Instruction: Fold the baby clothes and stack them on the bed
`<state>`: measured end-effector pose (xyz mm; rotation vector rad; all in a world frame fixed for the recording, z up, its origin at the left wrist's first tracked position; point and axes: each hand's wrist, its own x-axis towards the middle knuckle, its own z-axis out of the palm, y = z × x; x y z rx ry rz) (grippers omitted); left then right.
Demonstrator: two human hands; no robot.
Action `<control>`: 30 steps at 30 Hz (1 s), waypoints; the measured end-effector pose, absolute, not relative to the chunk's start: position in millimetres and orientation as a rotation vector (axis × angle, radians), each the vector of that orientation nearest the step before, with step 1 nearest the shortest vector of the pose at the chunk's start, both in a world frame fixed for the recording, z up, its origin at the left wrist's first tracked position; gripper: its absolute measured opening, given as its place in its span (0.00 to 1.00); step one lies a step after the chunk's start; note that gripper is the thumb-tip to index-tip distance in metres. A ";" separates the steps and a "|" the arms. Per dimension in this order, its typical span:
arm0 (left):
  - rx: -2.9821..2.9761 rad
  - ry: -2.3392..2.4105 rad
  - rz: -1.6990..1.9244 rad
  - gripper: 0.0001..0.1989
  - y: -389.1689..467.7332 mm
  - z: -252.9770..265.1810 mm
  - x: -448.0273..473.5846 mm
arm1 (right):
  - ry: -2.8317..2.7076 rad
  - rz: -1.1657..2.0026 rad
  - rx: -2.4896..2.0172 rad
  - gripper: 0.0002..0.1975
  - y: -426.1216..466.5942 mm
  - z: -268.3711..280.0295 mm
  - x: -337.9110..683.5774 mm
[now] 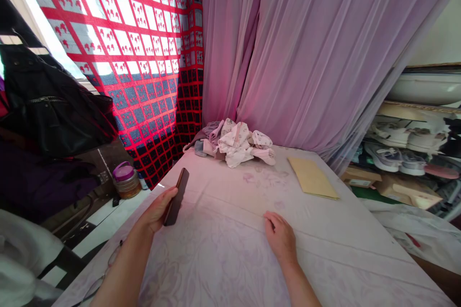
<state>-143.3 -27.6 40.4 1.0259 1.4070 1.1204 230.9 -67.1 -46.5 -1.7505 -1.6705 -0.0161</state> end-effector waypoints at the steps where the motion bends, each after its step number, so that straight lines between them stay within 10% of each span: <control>1: 0.938 1.266 1.116 0.29 -27.4 40.9 -145.1 | -1.667 -0.018 -1.753 0.21 -67.0 -46.7 230.9; 11: 0.559 0.745 1.239 0.29 -24.2 39.1 -150.1 | -1.651 -0.050 -1.721 0.21 -64.1 -55.3 233.8; 21: 1.794 2.217 0.557 0.20 -1.9 47.3 -144.7 | -1.632 -0.025 -1.714 0.20 -63.8 -54.2 233.2; 30: 1.898 2.431 0.152 0.29 -7.0 22.1 -144.3 | -1.581 0.068 -1.729 0.19 -62.6 -52.8 233.5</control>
